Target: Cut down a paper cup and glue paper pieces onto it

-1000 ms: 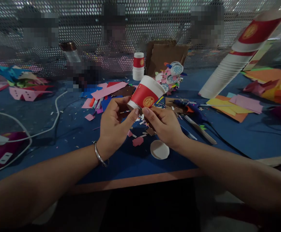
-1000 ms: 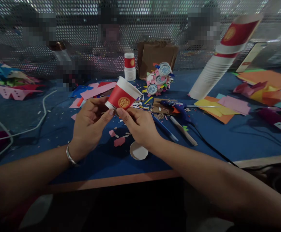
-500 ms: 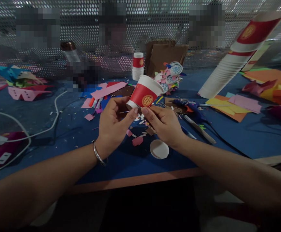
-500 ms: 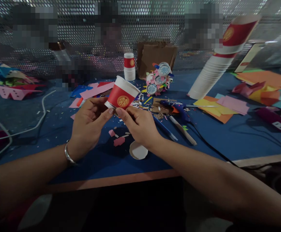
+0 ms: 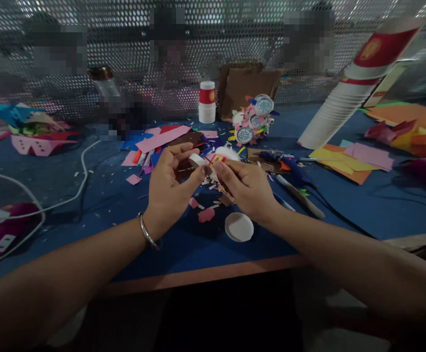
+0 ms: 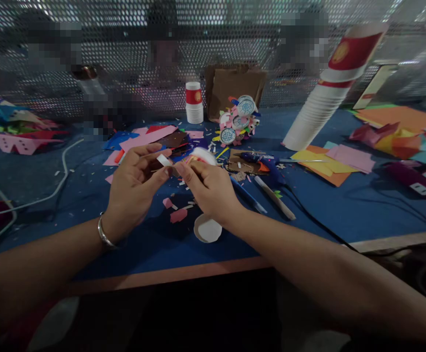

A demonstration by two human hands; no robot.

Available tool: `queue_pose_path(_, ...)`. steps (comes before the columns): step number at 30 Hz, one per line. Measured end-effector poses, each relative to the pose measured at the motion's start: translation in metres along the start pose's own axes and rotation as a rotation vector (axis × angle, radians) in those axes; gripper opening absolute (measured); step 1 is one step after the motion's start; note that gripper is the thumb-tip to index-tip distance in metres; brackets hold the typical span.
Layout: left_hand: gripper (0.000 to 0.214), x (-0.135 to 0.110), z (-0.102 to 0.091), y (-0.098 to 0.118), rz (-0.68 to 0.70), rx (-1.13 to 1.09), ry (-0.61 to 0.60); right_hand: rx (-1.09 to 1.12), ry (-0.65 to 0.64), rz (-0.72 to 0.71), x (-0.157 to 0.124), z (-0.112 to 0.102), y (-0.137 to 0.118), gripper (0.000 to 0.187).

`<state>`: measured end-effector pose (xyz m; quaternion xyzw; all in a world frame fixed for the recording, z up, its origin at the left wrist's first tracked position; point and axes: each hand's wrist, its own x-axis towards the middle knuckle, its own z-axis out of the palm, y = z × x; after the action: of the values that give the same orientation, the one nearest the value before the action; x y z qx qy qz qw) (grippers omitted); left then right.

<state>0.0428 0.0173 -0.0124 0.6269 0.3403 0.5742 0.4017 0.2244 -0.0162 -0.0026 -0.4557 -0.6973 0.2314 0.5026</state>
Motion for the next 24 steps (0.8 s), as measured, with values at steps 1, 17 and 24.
queue_pose_path(1, 0.053, 0.000, 0.000, 0.000, -0.006, 0.006, -0.002, 0.003, 0.012, 0.000, 0.000, 0.000, 0.000, 0.071)
queue_pose_path(17, 0.016, 0.010, 0.003, -0.005, -0.259, -0.071, -0.014, -0.232, 0.315, -0.032, 0.035, -0.053, 0.033, 0.063)
queue_pose_path(24, 0.013, 0.012, 0.005, -0.006, -0.314, -0.090, -0.013, -0.529, 0.208, 0.078, 0.074, -0.074, 0.064, 0.041)
